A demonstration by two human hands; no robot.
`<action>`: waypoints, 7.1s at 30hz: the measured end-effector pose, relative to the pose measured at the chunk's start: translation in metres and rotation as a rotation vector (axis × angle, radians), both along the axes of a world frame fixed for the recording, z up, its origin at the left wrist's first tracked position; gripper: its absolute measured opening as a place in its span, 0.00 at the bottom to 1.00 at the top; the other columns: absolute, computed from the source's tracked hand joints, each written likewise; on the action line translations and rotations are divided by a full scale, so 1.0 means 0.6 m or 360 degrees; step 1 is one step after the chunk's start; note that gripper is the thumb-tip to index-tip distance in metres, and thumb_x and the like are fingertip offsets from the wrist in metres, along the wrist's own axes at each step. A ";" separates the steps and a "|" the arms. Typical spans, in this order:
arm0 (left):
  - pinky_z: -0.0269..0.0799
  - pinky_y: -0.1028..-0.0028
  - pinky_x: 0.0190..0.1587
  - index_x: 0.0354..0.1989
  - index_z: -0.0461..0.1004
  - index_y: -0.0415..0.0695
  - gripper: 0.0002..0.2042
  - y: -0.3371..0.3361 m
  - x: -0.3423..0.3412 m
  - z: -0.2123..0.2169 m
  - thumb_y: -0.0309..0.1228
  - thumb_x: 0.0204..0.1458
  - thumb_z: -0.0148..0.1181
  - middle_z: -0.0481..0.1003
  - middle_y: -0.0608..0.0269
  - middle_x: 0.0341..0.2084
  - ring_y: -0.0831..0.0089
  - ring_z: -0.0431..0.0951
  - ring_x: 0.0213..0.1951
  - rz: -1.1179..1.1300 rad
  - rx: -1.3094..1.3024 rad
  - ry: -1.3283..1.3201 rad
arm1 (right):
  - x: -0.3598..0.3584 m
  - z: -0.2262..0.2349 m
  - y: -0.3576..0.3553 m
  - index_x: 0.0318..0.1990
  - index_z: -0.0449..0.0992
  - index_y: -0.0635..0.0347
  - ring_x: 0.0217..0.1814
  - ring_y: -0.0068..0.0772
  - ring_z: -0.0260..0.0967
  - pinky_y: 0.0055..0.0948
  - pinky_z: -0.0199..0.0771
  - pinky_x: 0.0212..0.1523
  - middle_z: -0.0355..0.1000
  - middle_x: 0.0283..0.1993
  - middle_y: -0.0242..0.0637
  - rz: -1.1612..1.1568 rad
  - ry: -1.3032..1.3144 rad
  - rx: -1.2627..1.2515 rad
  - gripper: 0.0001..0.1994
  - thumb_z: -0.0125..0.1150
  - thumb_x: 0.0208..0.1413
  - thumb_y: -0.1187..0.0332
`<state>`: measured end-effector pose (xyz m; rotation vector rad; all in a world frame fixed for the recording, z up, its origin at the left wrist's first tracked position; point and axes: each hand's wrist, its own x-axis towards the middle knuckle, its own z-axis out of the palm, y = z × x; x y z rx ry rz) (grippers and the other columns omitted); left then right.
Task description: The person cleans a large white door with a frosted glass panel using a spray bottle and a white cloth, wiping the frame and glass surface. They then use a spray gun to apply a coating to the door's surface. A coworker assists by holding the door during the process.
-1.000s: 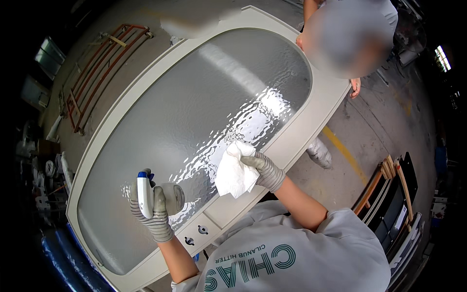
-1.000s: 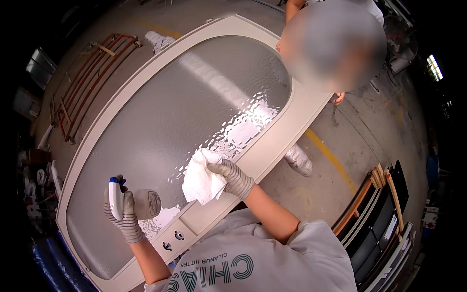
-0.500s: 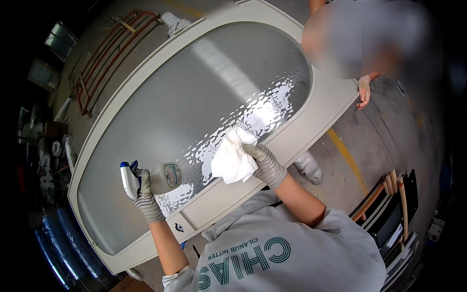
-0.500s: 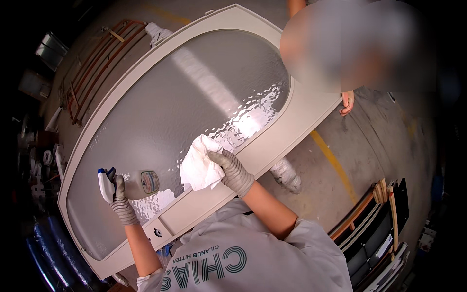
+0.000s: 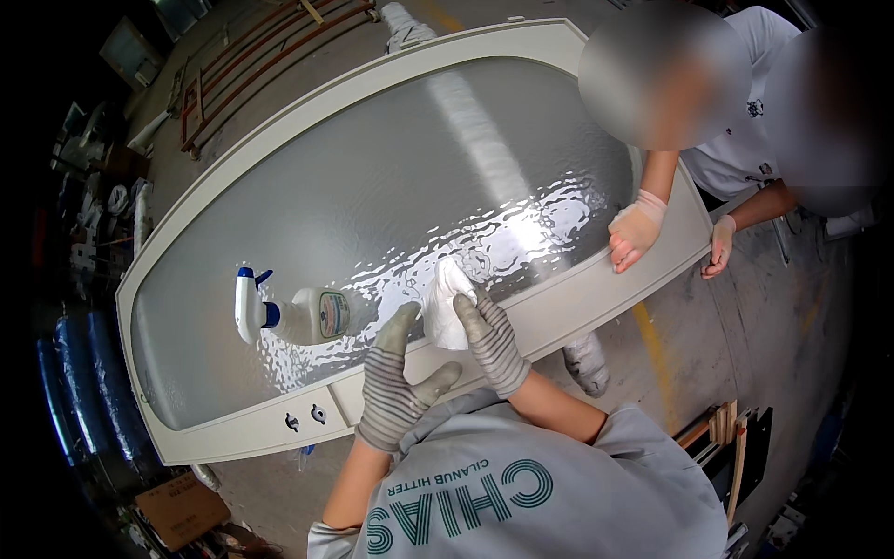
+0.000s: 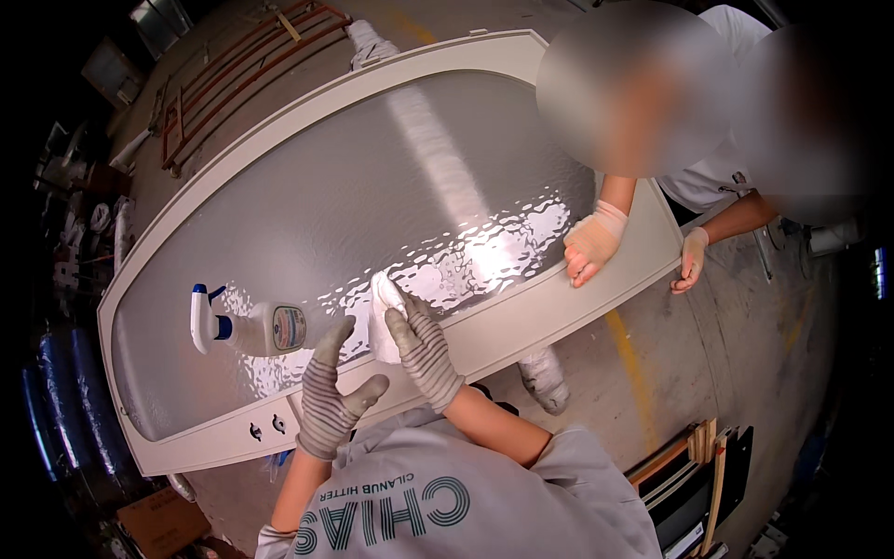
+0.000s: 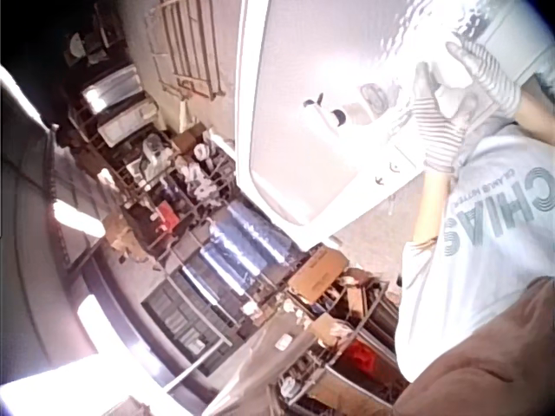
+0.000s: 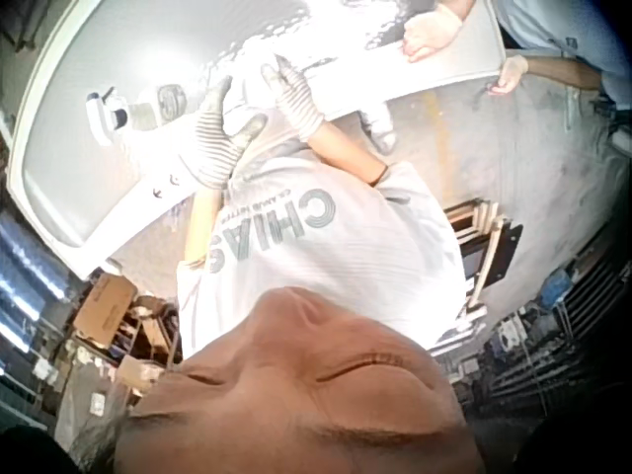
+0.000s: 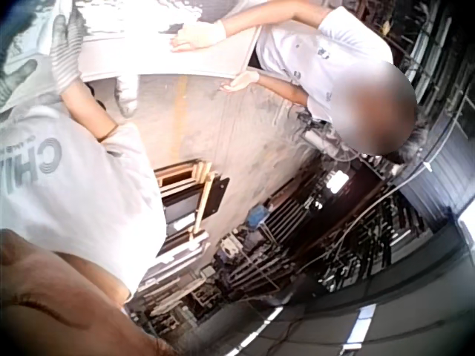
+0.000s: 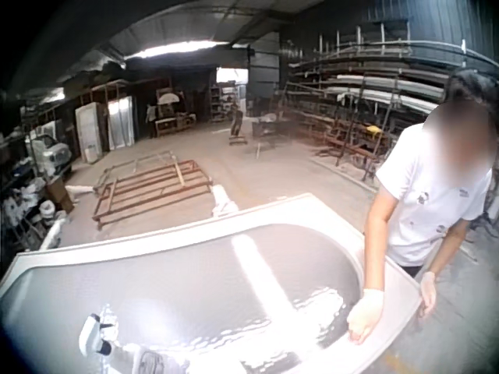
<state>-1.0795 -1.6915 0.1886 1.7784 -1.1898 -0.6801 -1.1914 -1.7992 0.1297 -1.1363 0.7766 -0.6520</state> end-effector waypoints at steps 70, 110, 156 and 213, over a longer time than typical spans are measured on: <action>0.68 0.72 0.49 0.58 0.63 0.40 0.32 0.005 0.244 0.021 0.30 0.41 0.64 0.72 0.58 0.40 0.74 0.72 0.40 0.0651 -0.0394 0.0278 | 0.077 0.036 0.006 0.53 0.69 0.65 0.46 0.26 0.71 0.24 0.72 0.47 0.73 0.45 0.36 0.0321 -0.0449 0.0817 0.24 0.65 0.48 0.67; 0.70 0.76 0.44 0.42 0.70 0.46 0.11 -0.092 0.197 -0.021 0.37 0.55 0.49 0.72 0.67 0.27 0.78 0.72 0.30 -0.1036 0.0143 -0.0877 | 0.028 0.030 -0.059 0.49 0.74 0.61 0.42 0.27 0.71 0.24 0.72 0.44 0.74 0.42 0.37 0.0347 -0.0024 0.0147 0.15 0.58 0.52 0.72; 0.64 0.67 0.54 0.46 0.72 0.33 0.17 0.376 0.428 0.030 0.28 0.48 0.55 0.73 0.51 0.45 0.66 0.71 0.49 0.2083 -0.0953 -0.0197 | -0.020 -0.051 -0.174 0.39 0.79 0.53 0.41 0.43 0.70 0.33 0.71 0.47 0.74 0.42 0.40 0.0779 0.1835 -0.0010 0.18 0.58 0.39 0.82; 0.61 0.70 0.53 0.41 0.74 0.34 0.14 0.493 0.538 -0.091 0.32 0.53 0.53 0.74 0.58 0.37 0.70 0.71 0.42 0.1818 -0.0568 -0.0057 | 0.206 -0.102 0.152 0.35 0.77 0.50 0.46 0.40 0.64 0.39 0.63 0.48 0.68 0.45 0.35 0.1667 0.1305 -0.1704 0.12 0.58 0.40 0.74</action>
